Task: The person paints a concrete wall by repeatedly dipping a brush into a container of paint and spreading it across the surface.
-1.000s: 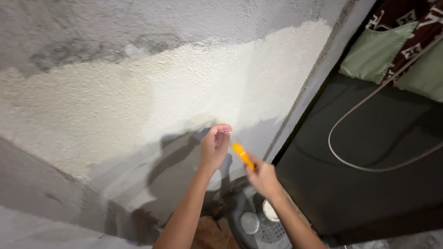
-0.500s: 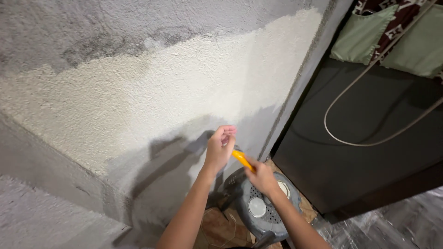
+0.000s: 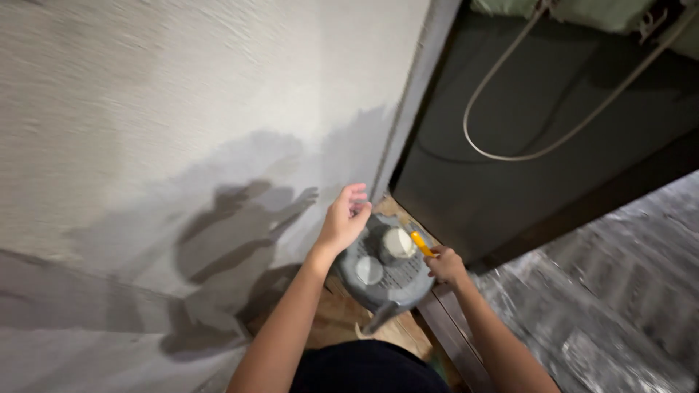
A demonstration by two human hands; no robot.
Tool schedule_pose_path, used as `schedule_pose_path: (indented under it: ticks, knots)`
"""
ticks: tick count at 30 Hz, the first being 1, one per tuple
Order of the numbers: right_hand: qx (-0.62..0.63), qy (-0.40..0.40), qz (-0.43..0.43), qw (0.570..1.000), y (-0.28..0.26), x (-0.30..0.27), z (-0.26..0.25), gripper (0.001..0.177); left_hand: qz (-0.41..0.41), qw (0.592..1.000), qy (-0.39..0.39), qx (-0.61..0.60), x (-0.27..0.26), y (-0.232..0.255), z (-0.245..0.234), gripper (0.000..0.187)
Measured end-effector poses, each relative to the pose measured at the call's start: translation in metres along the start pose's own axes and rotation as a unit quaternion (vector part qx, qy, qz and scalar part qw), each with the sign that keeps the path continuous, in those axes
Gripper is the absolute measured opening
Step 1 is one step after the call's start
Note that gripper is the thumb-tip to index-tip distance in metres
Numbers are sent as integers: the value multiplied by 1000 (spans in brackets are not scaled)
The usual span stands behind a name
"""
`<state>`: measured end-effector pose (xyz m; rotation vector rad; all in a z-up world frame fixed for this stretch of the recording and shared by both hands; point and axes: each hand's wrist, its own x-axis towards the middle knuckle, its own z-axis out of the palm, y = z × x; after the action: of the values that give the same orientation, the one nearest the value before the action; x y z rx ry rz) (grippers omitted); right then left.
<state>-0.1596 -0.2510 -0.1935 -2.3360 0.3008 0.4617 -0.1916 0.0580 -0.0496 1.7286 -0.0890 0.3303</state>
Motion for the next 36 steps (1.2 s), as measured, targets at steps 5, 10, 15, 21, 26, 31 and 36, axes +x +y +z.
schedule_pose_path:
  ticks: [5, 10, 15, 21, 26, 31, 36]
  knots:
    - [-104, 12, -81, 991, 64, 31, 15, 48, -58, 997, -49, 8, -10, -21, 51, 48]
    - [-202, 4, -71, 977, 39, -1, -5, 49, -79, 995, -66, -3, -31, -60, 104, 49]
    - [-300, -14, -79, 951, 20, -8, -16, 51, -95, 995, -38, 7, -49, -72, 130, 50]
    - [-296, -74, -69, 950, 23, 9, -9, 52, -107, 994, -2, 17, -73, -81, 134, 47]
    - [-332, -64, -70, 938, 18, 14, 3, 50, -109, 994, 12, 20, -90, -101, 136, 46]
    - [-414, -54, -93, 904, 33, 35, 27, 32, -147, 989, 4, 9, -91, -91, 129, 46]
    - [-402, -49, -122, 906, 28, 36, 28, 32, -153, 988, 24, 5, -88, -90, 126, 44]
